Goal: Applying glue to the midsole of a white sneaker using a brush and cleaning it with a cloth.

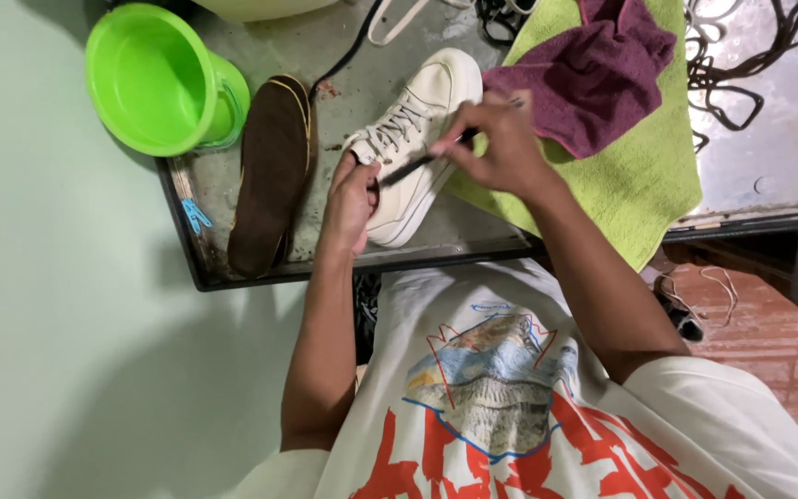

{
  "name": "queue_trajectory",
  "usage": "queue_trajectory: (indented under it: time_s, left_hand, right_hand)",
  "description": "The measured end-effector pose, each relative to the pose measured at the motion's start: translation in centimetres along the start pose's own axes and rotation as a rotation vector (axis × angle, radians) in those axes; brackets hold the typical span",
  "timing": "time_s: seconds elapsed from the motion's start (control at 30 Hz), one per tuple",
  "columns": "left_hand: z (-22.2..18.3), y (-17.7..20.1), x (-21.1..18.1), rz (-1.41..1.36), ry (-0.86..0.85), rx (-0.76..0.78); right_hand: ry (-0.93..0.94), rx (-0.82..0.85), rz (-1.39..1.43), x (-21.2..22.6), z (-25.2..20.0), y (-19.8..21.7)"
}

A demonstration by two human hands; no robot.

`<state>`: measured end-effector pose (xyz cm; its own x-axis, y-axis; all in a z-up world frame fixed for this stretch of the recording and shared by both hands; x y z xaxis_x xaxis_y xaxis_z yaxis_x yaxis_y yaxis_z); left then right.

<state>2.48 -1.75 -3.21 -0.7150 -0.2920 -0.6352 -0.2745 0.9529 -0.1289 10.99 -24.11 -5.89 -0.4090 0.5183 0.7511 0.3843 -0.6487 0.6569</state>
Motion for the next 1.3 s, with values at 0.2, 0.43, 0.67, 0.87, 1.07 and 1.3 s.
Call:
queue_trajectory:
  time_s: [0.2, 0.43, 0.67, 0.87, 1.07, 1.3]
  left_hand:
    - [0.3, 0.4, 0.4, -0.034, -0.015, 0.005]
    - [0.5, 0.7, 0.5, 0.070, -0.171, 0.029]
    - [-0.3, 0.4, 0.1, 0.076, -0.160, 0.018]
    - [-1.5, -1.0, -2.1, 0.018, -0.196, 0.021]
    - [0.7, 0.7, 0.7, -0.018, -0.165, 0.029]
    - [5.0, 3.4, 3.3, -0.027, -0.177, 0.029]
  right_hand:
    - [-0.130, -0.043, 0.013, -2.7, -0.2, 1.2]
    - [0.037, -0.161, 0.004, -4.0, -1.2, 0.9]
    - [0.044, -0.112, 0.104, -0.7, -2.3, -0.2]
    - [0.050, -0.221, 0.006, -4.0, -3.0, -0.5]
    - [0.088, -0.217, -0.076, -0.9, -3.3, 3.1]
    - [0.232, -0.155, -0.033, 2.4, -2.4, 2.7]
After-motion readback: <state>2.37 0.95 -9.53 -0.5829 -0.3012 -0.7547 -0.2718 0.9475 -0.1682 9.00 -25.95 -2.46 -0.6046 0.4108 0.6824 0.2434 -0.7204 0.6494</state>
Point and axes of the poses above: each hand's wrist, its own z-axis towards the middle knuckle, its own y-axis out of the back of the hand, x = y × z, the point moved 4 cm from there along z, towards the middle knuckle, and after that the axes turned 6 degrees about x, right-handed, at the moved point
